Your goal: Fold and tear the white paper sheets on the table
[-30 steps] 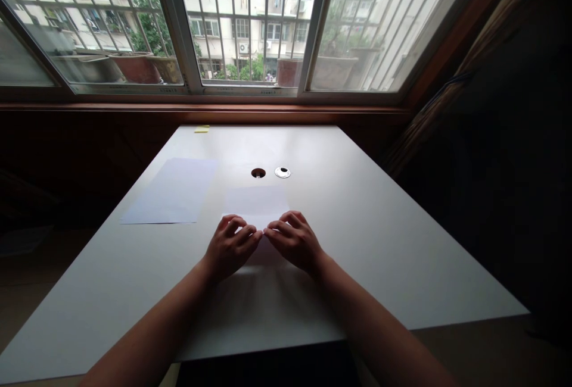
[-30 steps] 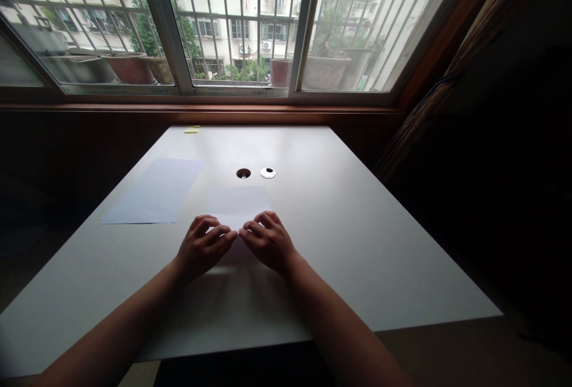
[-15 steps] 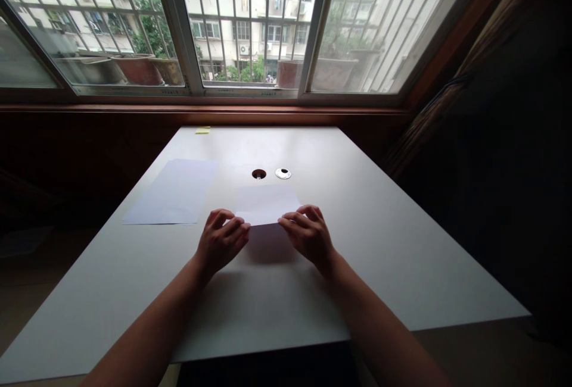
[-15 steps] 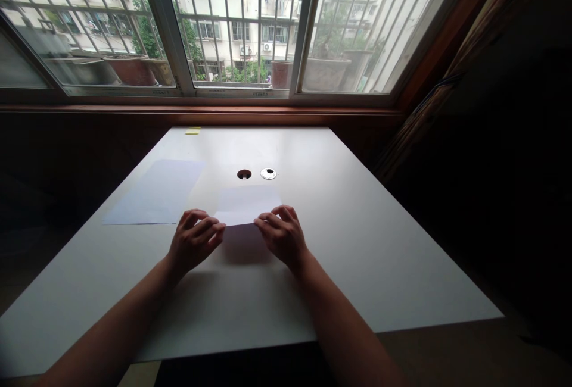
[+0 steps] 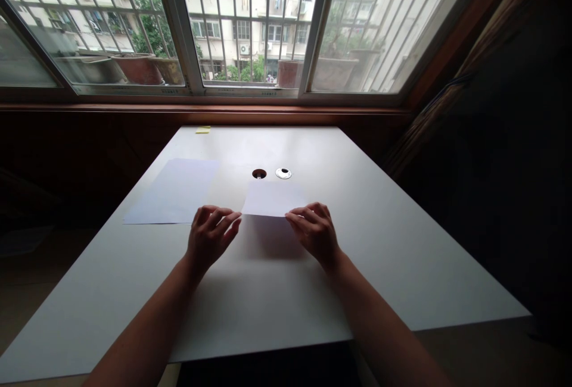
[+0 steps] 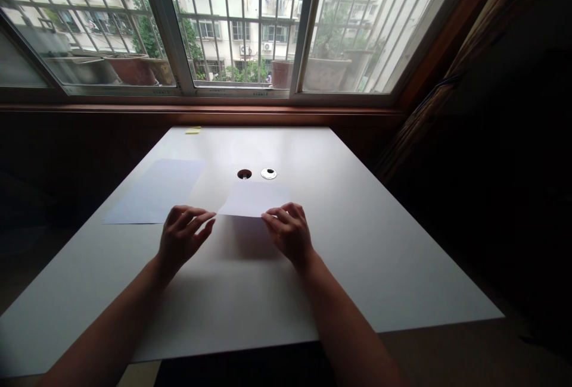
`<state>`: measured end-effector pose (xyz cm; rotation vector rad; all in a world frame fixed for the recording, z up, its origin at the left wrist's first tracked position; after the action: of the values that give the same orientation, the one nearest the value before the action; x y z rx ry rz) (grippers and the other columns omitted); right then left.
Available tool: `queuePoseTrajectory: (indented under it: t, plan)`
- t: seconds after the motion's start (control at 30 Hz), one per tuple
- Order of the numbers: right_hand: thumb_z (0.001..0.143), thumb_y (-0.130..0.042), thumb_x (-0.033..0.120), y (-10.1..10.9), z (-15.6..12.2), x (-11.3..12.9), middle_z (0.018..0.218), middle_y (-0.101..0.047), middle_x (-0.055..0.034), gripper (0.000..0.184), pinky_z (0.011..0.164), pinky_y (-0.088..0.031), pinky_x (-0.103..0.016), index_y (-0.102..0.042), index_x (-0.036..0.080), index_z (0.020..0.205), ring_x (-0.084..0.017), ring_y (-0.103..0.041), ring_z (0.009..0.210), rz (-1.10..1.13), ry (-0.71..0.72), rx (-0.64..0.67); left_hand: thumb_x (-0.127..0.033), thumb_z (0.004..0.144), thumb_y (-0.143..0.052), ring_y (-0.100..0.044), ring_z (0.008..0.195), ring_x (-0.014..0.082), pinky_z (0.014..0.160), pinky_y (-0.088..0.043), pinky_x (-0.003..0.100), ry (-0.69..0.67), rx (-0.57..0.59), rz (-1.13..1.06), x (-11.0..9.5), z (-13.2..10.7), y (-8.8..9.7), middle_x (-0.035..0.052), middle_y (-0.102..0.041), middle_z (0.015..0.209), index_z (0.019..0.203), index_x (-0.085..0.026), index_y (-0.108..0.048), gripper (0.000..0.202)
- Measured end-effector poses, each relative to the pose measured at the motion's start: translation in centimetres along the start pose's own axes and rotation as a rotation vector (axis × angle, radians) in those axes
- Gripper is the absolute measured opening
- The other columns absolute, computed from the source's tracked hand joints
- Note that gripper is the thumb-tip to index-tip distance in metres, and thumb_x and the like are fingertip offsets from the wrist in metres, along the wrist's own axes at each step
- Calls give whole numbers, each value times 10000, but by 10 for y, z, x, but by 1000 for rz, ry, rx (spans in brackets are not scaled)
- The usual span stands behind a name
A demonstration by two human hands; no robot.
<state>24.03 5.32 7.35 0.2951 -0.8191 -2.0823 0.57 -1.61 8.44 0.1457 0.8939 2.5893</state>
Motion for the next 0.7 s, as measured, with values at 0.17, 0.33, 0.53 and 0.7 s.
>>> queuePoseTrajectory:
  t: [0.17,0.33,0.53,0.7]
  plan:
    - [882,-688,176,-11,2,23,970,-734,0,187,873,-402,-379,-709,272,1042,-191,-542,878,58,89,73,-227,861,-725,-556,912,238,842,-453,401,-142,130,5,-35,2,-20,31,-703,984,1142,-263,-661,290]
    - [899,-665,180,-15,3,36,982,-726,10,185,879,-396,-380,-696,276,1054,-180,-530,857,89,147,125,-169,887,-668,-542,841,211,824,-444,399,-202,201,19,-46,-1,-30,11,-683,876,1040,-242,-666,169]
    - [902,-654,180,-16,4,47,1004,-717,2,147,890,-391,-385,-683,259,1023,-184,-532,873,97,202,136,-166,892,-646,-541,824,209,789,-447,394,-206,196,19,-50,-2,-29,29,-669,859,1034,-220,-664,153]
    - [899,-646,190,-17,4,51,977,-710,-10,113,897,-390,-385,-676,234,999,-186,-531,871,91,223,145,-151,884,-644,-544,824,207,777,-451,388,-233,188,10,-52,-1,-28,26,-675,871,1027,-217,-667,158]
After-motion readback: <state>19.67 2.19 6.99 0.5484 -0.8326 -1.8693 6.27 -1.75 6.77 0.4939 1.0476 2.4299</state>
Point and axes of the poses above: each hand's wrist, its own z-axis towards the middle knuckle, its own y-axis out of the back of the hand, x = y × z, the point moved 7 cm from there along z, towards the middle knuckle
